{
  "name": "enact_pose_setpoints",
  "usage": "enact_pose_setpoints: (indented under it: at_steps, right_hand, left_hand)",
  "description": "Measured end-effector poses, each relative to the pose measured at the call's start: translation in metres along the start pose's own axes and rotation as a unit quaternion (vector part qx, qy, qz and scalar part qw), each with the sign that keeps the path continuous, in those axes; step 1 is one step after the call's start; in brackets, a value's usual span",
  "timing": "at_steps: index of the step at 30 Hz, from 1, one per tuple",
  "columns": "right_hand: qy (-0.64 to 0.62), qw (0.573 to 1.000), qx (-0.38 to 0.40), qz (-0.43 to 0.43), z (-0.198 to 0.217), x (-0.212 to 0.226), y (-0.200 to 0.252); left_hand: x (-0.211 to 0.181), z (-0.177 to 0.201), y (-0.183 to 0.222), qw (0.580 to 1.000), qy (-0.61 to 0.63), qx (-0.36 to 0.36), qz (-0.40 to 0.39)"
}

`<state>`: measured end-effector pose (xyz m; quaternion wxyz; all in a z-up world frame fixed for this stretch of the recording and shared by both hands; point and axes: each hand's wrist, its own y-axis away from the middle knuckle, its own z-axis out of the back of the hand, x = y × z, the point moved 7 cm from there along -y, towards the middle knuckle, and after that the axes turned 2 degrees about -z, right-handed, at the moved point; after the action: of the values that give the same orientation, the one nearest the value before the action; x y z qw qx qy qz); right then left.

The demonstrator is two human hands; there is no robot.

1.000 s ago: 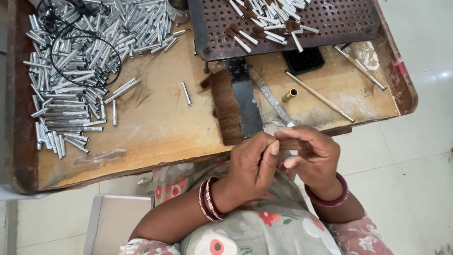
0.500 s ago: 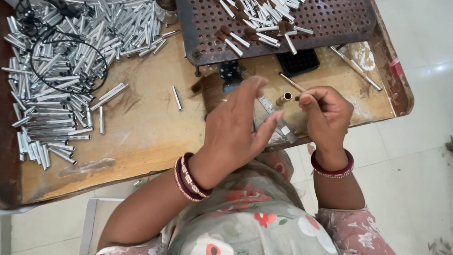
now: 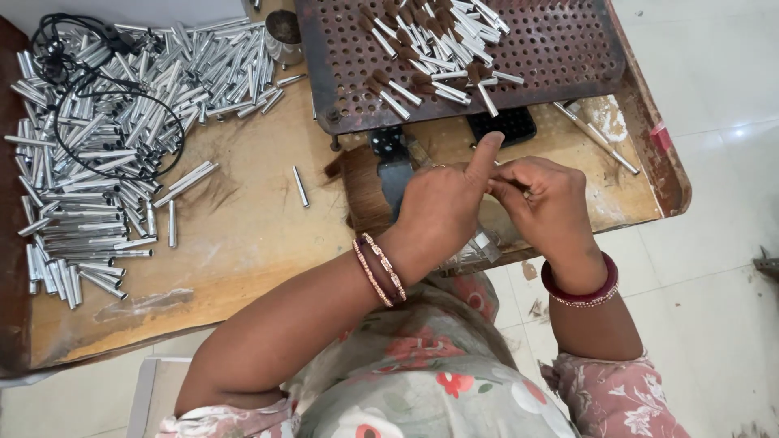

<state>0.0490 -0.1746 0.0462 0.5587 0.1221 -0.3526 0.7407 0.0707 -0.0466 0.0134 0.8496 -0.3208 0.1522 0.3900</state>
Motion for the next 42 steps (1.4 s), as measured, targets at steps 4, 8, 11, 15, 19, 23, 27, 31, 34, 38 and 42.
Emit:
enact_pose_setpoints:
  at_steps: [4, 8, 11, 15, 19, 23, 27, 31, 34, 38, 42]
  right_hand:
    - [0.092, 0.981, -0.051, 0.164, 0.025, 0.063, 0.007]
    - [0.225, 0.956, -0.028, 0.184, 0.002, 0.039, 0.034]
    - [0.264, 0.944, -0.094, 0.175, 0.004, 0.032, 0.036]
    - [0.021, 0.998, -0.053, 0.032, -0.012, -0.015, 0.019]
    - [0.028, 0.99, -0.121, 0.068, -0.005, 0.012, 0.028]
    - [0.089, 0.992, -0.076, 0.053, -0.017, 0.001, 0.036]
    - [0.07, 0.989, -0.122, 0.055, -0.011, -0.002, 0.038]
    - [0.084, 0.985, -0.138, 0.063, -0.006, 0.015, 0.045]
    - [-0.019, 0.996, -0.053, -0.071, -0.019, -0.012, 0.034]
    - [-0.021, 0.999, -0.037, -0.013, -0.012, -0.01, 0.029]
    - [0.066, 0.99, -0.095, 0.081, -0.003, 0.01, 0.037]
  left_hand:
    - [-0.01, 0.025, 0.002, 1.0, -0.001, 0.007, 0.02]
    - [-0.027, 0.073, 0.024, 0.998, 0.015, -0.062, -0.007]
    - [-0.041, 0.107, 0.043, 0.993, 0.045, -0.1, -0.037]
    - [-0.046, 0.132, 0.079, 0.98, 0.088, -0.172, -0.041]
    - [-0.021, 0.136, 0.122, 0.953, 0.13, -0.273, 0.024]
    - [0.009, 0.134, 0.144, 0.927, 0.202, -0.306, 0.071]
    - [0.016, 0.142, 0.148, 0.907, 0.176, -0.379, 0.059]
    - [0.028, 0.125, 0.161, 0.915, 0.171, -0.362, 0.047]
    - [0.021, 0.134, 0.154, 0.905, 0.179, -0.384, 0.045]
    - [0.034, 0.126, 0.152, 0.897, 0.207, -0.387, 0.045]
    - [0.041, 0.122, 0.152, 0.892, 0.23, -0.383, 0.063]
